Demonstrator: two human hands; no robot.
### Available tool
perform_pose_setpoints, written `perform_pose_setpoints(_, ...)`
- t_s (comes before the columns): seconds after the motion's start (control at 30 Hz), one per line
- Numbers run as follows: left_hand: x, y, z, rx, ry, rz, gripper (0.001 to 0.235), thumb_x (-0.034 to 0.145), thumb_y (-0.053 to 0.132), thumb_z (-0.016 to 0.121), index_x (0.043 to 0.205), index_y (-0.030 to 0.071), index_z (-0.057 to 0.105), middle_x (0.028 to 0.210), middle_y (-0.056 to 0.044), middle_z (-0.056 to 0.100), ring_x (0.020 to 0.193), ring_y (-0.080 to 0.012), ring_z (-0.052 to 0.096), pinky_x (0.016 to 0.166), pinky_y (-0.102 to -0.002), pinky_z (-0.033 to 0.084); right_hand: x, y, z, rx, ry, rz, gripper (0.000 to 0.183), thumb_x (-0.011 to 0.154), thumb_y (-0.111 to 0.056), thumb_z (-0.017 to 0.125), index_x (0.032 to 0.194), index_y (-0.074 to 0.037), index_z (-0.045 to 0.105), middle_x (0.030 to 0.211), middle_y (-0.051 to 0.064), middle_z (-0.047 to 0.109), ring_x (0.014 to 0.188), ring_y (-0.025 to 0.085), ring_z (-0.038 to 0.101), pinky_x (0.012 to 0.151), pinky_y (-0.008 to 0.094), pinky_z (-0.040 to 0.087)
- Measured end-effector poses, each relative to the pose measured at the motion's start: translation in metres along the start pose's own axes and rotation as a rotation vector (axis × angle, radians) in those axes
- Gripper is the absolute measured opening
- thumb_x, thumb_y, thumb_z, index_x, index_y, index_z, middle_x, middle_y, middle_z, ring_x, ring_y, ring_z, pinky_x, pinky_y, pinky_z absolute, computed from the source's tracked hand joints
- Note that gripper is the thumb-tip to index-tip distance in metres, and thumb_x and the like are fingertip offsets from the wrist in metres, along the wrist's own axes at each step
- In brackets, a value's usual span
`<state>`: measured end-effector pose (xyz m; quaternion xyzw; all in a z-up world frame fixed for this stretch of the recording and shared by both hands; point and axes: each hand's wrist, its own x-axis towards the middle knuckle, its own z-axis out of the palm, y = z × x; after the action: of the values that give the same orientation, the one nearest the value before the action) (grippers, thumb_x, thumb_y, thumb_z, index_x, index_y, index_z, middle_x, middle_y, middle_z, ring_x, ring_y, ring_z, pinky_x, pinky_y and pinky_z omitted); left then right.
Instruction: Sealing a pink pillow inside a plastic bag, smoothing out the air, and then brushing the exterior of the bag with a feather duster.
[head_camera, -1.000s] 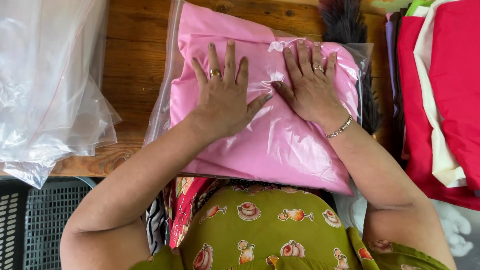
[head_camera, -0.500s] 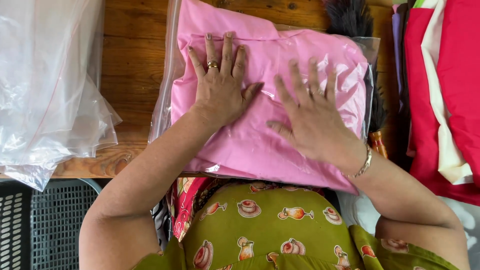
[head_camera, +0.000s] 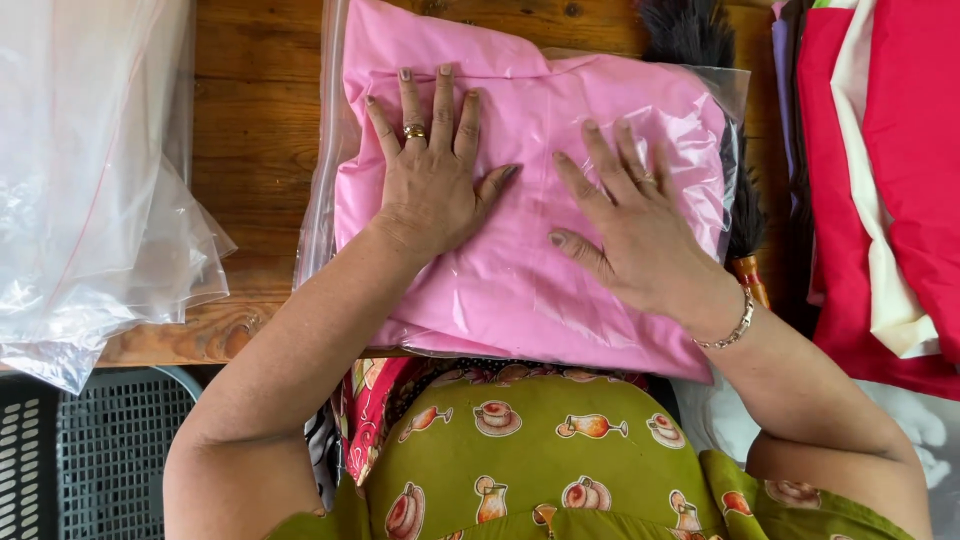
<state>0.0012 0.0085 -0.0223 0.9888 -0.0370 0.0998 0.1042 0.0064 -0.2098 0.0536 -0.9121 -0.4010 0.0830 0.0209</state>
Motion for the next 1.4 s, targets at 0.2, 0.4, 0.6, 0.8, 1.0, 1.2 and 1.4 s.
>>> perform_pose_setpoints(0.2,-0.002,0.001,-0.001,0.003,0.071,0.013,0.083,0.093,0.067,0.020,0.149,0.006,0.025,0.153,-0.018,0.010,0.137,-0.0474,0.004,0.104,-0.074,0.004,0.020,0.025,0.007,-0.006,-0.093,0.222,0.074,0.088,-0.064,0.008,0.150,-0.023,0.006,0.155,0.009,-0.013,0.137,0.029,-0.024,0.105,0.057,-0.019)
perform_pose_setpoints(0.4,0.001,0.004,-0.005,0.020,0.042,-0.022,0.084,0.092,0.067,0.021,0.149,0.007,0.024,0.153,-0.017,0.009,0.137,-0.0469,0.001,0.103,-0.074,0.003,0.015,0.030,0.027,-0.041,0.117,0.164,0.068,0.093,-0.059,0.017,0.151,-0.023,0.010,0.157,0.010,0.000,0.142,0.032,-0.011,0.109,0.060,-0.010)
perform_pose_setpoints(0.6,0.003,0.003,-0.006,0.035,0.034,-0.032,0.083,0.091,0.067,0.022,0.148,0.007,0.025,0.153,-0.017,0.012,0.137,-0.0469,0.005,0.102,-0.074,0.004,0.016,0.029,0.031,-0.069,0.155,0.147,0.068,0.094,-0.057,0.018,0.151,-0.021,0.011,0.157,0.012,0.003,0.142,0.035,-0.006,0.108,0.062,-0.006)
perform_pose_setpoints(0.8,0.005,0.002,-0.007,0.042,-0.003,-0.035,0.084,0.090,0.069,0.019,0.148,0.009,0.022,0.154,-0.016,0.008,0.138,-0.0463,0.003,0.103,-0.073,0.003,0.015,0.027,0.036,-0.089,0.218,0.129,0.067,0.095,-0.055,0.022,0.150,-0.017,0.018,0.156,0.014,0.008,0.143,0.037,-0.001,0.109,0.063,-0.004)
perform_pose_setpoints(1.0,0.009,0.000,-0.009,0.061,-0.088,-0.046,0.086,0.088,0.072,0.011,0.148,0.011,0.016,0.154,-0.014,0.005,0.137,-0.0456,-0.001,0.102,-0.073,0.001,0.016,0.026,0.035,-0.103,0.228,0.133,0.067,0.095,-0.053,0.028,0.150,-0.016,0.021,0.156,0.014,0.011,0.143,0.036,0.001,0.109,0.063,-0.002)
perform_pose_setpoints(1.2,0.009,0.001,-0.012,-0.058,-0.155,-0.050,0.085,0.088,0.068,0.005,0.149,0.010,0.014,0.152,-0.017,-0.007,0.136,-0.0445,-0.009,0.102,-0.071,-0.006,0.010,0.017,0.016,0.008,0.091,0.166,0.072,0.092,-0.057,0.019,0.151,-0.016,0.008,0.155,0.014,-0.009,0.141,0.032,-0.016,0.110,0.057,-0.011)
perform_pose_setpoints(1.4,-0.005,0.011,-0.022,-0.041,-0.214,0.192,0.076,0.090,0.063,0.006,0.145,0.012,0.025,0.152,-0.015,0.008,0.138,-0.0405,0.000,0.102,-0.071,-0.004,0.006,-0.007,0.025,-0.103,0.073,-0.084,0.076,0.092,-0.061,0.013,0.150,-0.011,0.017,0.156,0.015,-0.004,0.142,0.032,-0.013,0.113,0.050,-0.012)
